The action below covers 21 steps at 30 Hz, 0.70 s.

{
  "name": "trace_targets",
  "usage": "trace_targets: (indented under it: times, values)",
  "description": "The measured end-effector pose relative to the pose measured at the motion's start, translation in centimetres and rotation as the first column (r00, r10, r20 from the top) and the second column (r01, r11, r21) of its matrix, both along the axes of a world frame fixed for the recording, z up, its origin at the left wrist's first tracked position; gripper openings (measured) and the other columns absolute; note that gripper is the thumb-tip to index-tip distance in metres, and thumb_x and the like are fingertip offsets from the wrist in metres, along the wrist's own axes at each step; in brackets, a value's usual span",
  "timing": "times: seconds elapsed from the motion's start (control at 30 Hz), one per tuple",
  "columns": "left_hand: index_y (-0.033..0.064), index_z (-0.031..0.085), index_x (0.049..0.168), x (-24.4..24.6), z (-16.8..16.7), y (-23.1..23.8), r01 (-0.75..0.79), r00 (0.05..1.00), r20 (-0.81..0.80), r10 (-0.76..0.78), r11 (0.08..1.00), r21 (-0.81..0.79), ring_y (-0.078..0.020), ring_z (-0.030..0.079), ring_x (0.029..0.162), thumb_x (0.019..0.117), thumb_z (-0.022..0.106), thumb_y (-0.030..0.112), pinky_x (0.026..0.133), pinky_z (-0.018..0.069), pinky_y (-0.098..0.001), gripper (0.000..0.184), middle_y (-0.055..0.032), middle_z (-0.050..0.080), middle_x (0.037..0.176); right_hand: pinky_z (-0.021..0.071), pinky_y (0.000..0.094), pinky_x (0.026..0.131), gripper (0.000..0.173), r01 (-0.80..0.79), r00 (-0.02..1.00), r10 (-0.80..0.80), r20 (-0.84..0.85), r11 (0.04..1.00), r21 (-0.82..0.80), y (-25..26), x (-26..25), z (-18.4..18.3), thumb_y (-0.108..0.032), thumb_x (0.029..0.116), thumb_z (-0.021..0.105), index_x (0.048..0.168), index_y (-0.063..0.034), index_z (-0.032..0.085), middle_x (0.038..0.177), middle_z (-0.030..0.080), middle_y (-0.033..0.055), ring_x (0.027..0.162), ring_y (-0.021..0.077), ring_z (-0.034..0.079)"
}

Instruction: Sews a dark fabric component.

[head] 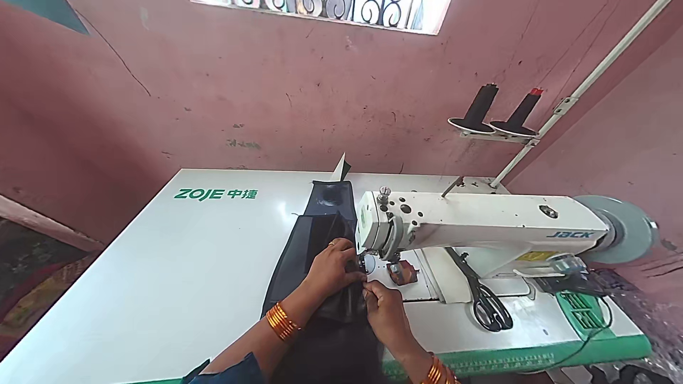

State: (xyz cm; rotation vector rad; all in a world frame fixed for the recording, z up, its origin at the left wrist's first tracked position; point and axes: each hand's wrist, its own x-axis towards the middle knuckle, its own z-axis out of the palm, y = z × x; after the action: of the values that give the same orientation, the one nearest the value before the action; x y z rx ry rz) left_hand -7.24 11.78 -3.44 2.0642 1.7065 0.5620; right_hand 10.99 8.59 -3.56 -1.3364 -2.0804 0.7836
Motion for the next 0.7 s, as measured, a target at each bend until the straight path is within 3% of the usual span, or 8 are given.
trace_targets:
  times: [0.2,0.27,0.33,0.4,0.43,0.5,0.57,0.7]
  values:
    - [0.0037,0.070,0.118,-1.2,-0.5,2.0,-0.005,1.000,0.025,0.005,0.999,0.034,-0.0277,0.046,0.142,0.0850,0.079,0.050,0.117,0.0380,-0.0432,0.058,-0.0127,0.060,0.141,0.0534,0.0501,0.086,0.022,-0.030,0.977,0.059,0.207,0.990,-0.141,2.8,-0.9,1.7,-0.008,0.1002,0.055,0.103,0.0038,0.073,0.091,0.073,0.0190,0.092,0.0328,0.071]
    - [0.0009,0.073,0.112,-1.8,-1.3,1.3,0.112,0.991,0.055,-0.123,0.979,0.173,-0.0311,0.051,0.138,0.0908,0.076,0.036,0.118,0.0376,-0.0443,0.041,-0.0157,0.065,0.133,0.0525,0.0498,0.088,0.022,-0.037,0.969,0.088,0.232,0.975,-0.217,3.4,-0.8,2.2,-0.011,0.1016,0.055,0.106,0.0022,0.073,0.095,0.073,0.0182,0.095,0.0318,0.070]
    - [0.0012,0.077,0.103,-1.6,-1.6,-0.4,0.271,0.954,0.046,-0.298,0.914,0.301,-0.0335,0.065,0.121,0.0948,0.063,0.007,0.112,0.0449,-0.0482,0.017,-0.0159,0.073,0.116,0.0518,0.0413,0.087,0.019,-0.008,1.000,0.004,-0.010,0.940,-0.341,3.8,-0.1,1.8,-0.009,0.1017,0.057,0.106,0.0032,0.071,0.097,0.071,0.0156,0.093,0.0235,0.067]
    - [0.0037,0.079,0.095,-1.1,-2.1,-3.1,0.332,0.920,0.063,-0.386,0.856,0.397,-0.0290,0.072,0.108,0.0895,0.056,-0.007,0.109,0.0498,-0.0469,0.026,-0.0116,0.077,0.103,0.0533,0.0334,0.088,0.020,-0.020,0.910,-0.231,-0.343,0.804,-0.595,2.3,1.2,1.4,-0.003,0.1017,0.055,0.118,0.0021,0.066,0.109,0.069,0.0114,0.099,0.0160,0.065]
    - [0.0056,0.080,0.093,-1.0,-2.6,-4.4,0.309,0.920,0.088,-0.381,0.846,0.434,-0.0245,0.074,0.105,0.0881,0.056,-0.008,0.109,0.0504,-0.0436,0.028,-0.0084,0.078,0.101,0.0551,0.0326,0.083,0.021,-0.031,0.867,-0.303,-0.395,0.760,-0.650,0.8,2.0,1.1,0.000,0.0998,0.055,0.118,0.0013,0.065,0.105,0.070,0.0092,0.094,0.0143,0.066]
    - [0.0091,0.080,0.089,-0.9,-3.6,-5.9,0.217,0.932,0.142,-0.333,0.829,0.515,-0.0158,0.075,0.099,0.0887,0.055,-0.003,0.112,0.0484,-0.0374,0.027,-0.0028,0.079,0.096,0.0581,0.0278,0.076,0.022,-0.057,0.843,-0.304,-0.443,0.770,-0.636,-2.4,3.2,0.3,0.008,0.0926,0.055,0.108,0.0019,0.069,0.090,0.073,0.0055,0.082,0.0094,0.069]
    - [0.0142,0.081,0.091,-0.2,-4.5,-6.9,0.139,0.954,0.141,-0.263,0.810,0.570,-0.0116,0.075,0.098,0.0926,0.055,0.002,0.114,0.0466,-0.0400,0.029,0.0011,0.079,0.096,0.0584,0.0227,0.078,0.023,-0.061,0.825,-0.286,-0.488,0.812,-0.580,-4.9,4.0,-0.2,0.009,0.0922,0.054,0.106,0.0028,0.072,0.089,0.075,0.0041,0.082,0.0050,0.070]
    - [0.0254,0.082,0.100,2.5,-4.9,-7.9,0.131,0.989,-0.023,-0.147,0.792,0.596,-0.0197,0.071,0.110,0.0926,0.056,0.010,0.110,0.0346,-0.0715,0.031,0.0042,0.077,0.108,0.0570,0.0226,0.088,0.033,0.011,0.935,-0.100,-0.340,0.967,-0.255,-7.0,4.7,-0.3,-0.001,0.0996,0.056,0.130,0.0067,0.065,0.116,0.075,0.0131,0.099,0.0081,0.073]
